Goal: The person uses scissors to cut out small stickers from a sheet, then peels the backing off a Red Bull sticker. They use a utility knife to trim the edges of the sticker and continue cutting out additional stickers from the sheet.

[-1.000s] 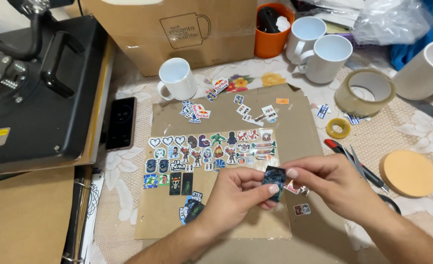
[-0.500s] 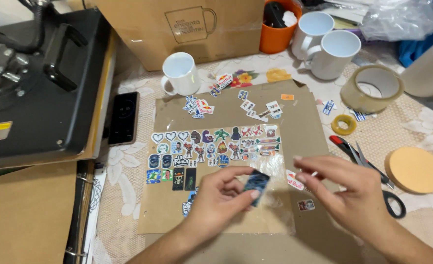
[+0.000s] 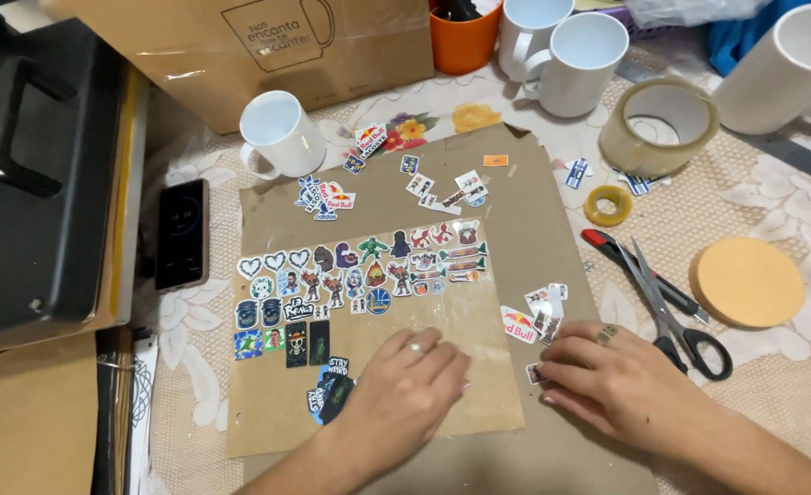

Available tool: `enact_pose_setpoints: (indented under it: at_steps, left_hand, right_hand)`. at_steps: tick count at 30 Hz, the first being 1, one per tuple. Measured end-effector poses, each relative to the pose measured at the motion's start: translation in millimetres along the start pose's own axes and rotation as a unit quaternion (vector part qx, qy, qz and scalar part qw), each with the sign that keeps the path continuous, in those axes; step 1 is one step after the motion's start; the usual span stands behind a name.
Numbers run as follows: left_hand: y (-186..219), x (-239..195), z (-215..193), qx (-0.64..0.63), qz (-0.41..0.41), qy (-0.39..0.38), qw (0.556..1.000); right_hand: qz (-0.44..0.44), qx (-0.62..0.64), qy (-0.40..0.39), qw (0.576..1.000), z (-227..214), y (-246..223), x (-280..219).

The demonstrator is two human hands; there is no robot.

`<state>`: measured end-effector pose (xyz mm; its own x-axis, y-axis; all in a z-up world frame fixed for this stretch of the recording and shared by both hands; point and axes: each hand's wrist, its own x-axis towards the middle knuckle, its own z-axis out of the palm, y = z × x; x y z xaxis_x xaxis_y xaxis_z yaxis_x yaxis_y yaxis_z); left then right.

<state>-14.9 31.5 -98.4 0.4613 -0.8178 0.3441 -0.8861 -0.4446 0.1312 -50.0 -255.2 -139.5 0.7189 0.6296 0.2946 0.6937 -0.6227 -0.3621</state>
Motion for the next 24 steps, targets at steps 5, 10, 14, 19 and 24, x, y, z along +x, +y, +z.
enact_pose_setpoints:
  at_steps: [5, 10, 14, 19, 24]
  left_hand:
    - [-15, 53, 58, -0.025, 0.022, -0.070, 0.997]
    - [-37, 84, 90, -0.025, -0.020, -0.151, 0.988]
    - [-39, 90, 96, -0.072, -0.045, -0.198, 0.977]
    - [-30, 98, 96, -0.037, -0.056, -0.245, 0.967]
    - [-31, 103, 53, -0.265, -0.025, -0.095, 0.959]
  right_hand:
    - [0.052, -0.045, 0.012, 0.998, -8, 13, -2]
    - [-0.015, -0.087, -0.029, 0.996, 1, 40, 1]
    - [0.075, -0.076, -0.011, 0.994, 2, 46, -8]
    - [0.087, -0.084, 0.034, 0.992, -9, 43, -6]
    - [0.127, -0.057, 0.086, 0.987, -20, 42, -12]
